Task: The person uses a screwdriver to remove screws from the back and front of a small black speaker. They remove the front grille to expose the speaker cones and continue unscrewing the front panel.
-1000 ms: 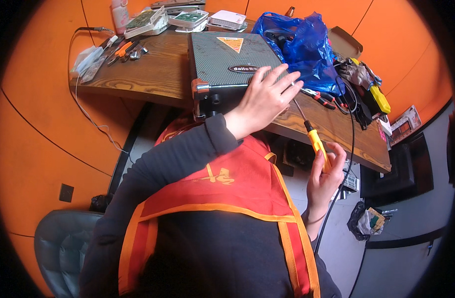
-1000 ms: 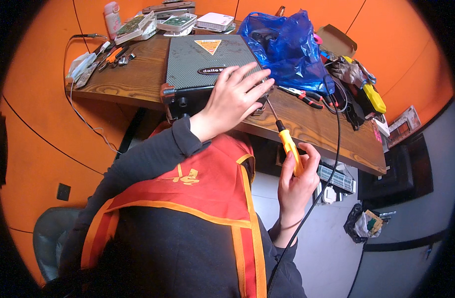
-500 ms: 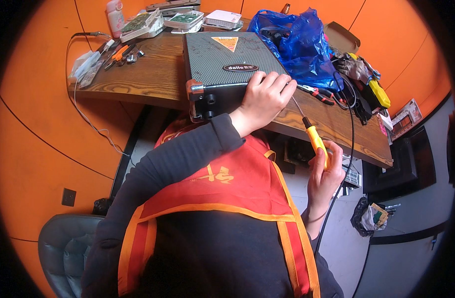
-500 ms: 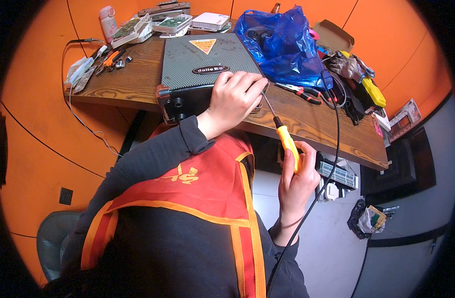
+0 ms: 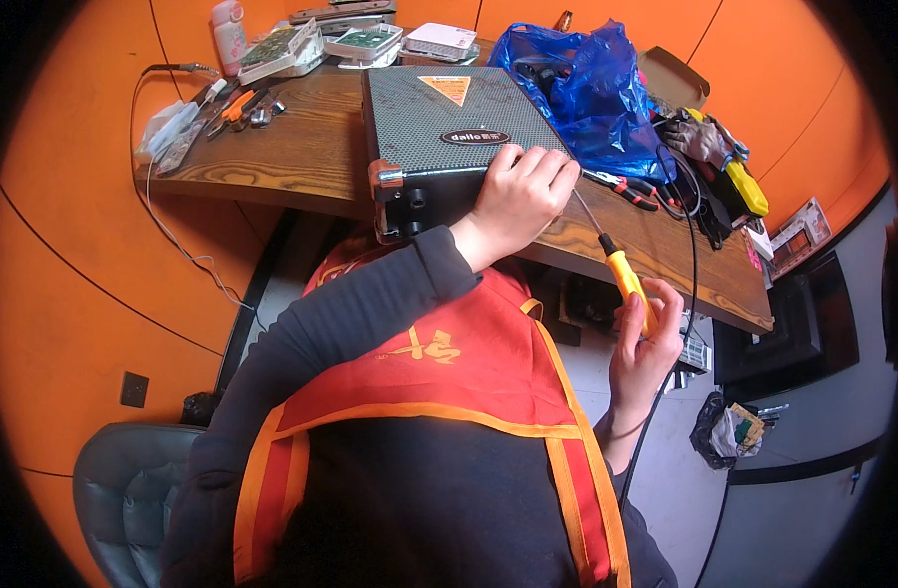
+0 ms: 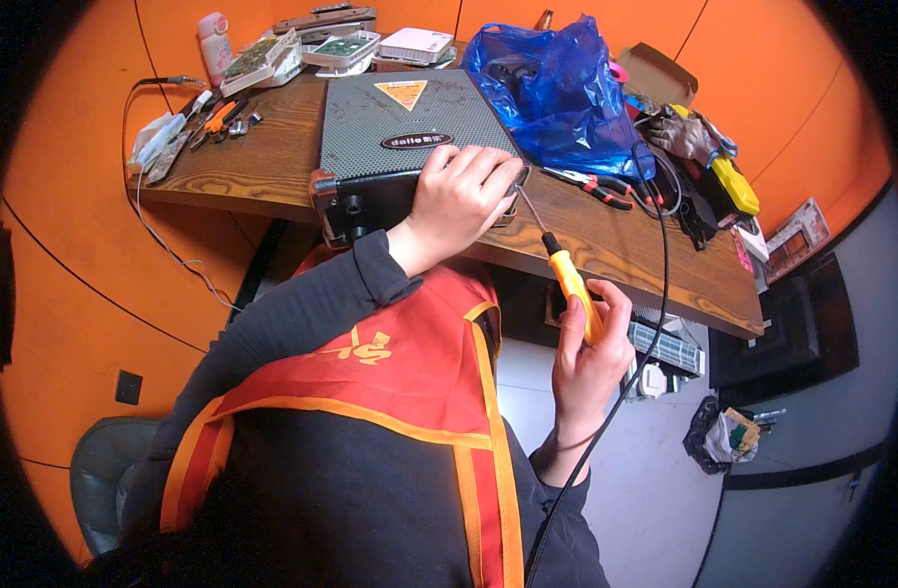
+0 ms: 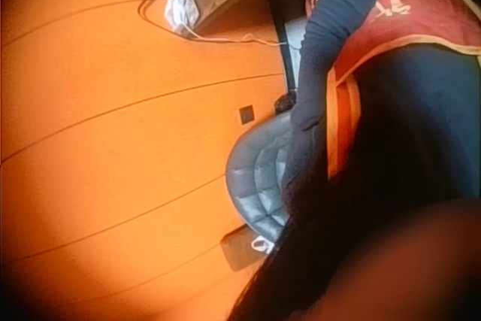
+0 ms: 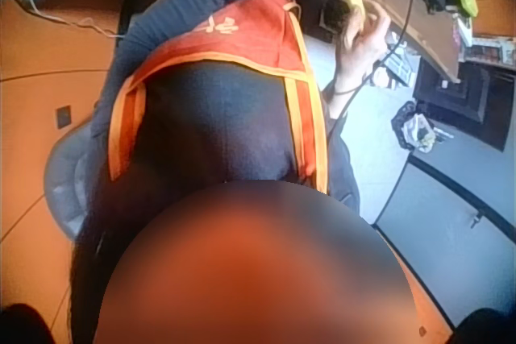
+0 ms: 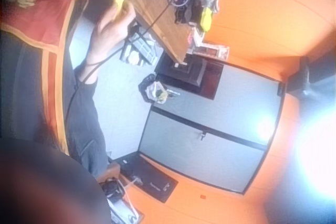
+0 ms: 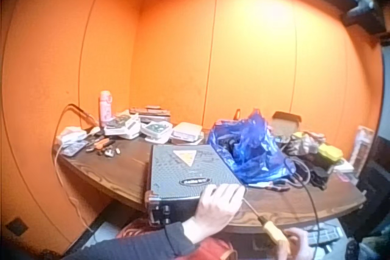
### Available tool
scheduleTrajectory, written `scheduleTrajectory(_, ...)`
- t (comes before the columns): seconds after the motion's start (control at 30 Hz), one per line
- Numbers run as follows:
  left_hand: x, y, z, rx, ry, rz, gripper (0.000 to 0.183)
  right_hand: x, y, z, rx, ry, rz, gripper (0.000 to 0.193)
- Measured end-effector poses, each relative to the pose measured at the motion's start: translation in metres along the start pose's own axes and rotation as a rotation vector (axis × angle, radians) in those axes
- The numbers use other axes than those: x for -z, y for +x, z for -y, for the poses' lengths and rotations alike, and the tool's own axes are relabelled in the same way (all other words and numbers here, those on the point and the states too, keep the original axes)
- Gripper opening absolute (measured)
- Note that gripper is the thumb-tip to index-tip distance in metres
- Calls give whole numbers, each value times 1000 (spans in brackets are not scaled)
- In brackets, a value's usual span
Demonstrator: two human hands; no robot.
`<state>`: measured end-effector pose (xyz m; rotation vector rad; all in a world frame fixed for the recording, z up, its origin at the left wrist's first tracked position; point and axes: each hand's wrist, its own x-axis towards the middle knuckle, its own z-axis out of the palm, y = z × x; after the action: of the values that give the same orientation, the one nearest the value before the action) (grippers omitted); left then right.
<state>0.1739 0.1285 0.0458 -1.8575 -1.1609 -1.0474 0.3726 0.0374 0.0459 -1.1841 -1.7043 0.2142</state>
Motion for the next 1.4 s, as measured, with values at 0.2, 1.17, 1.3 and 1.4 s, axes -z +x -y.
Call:
scheduleTrajectory(0.2, 0, 1, 0, 6, -14, -23, 34, -3, 2, -5, 201, 59, -94, 28)
scheduleTrajectory(1.17, -9, 4, -7, -231, 75, -65, 9, 5, 1, -12, 204, 181, -456, 26)
scheduleTrajectory(1.3, -8, 1, -5, -373, -25, -70, 9, 5, -2, -15, 244, 140, -530, 25)
scheduleTrajectory(1.4, 9, -2, -7, -441, -135, 52, 9, 7, -4, -17, 283, 105, -583, 25)
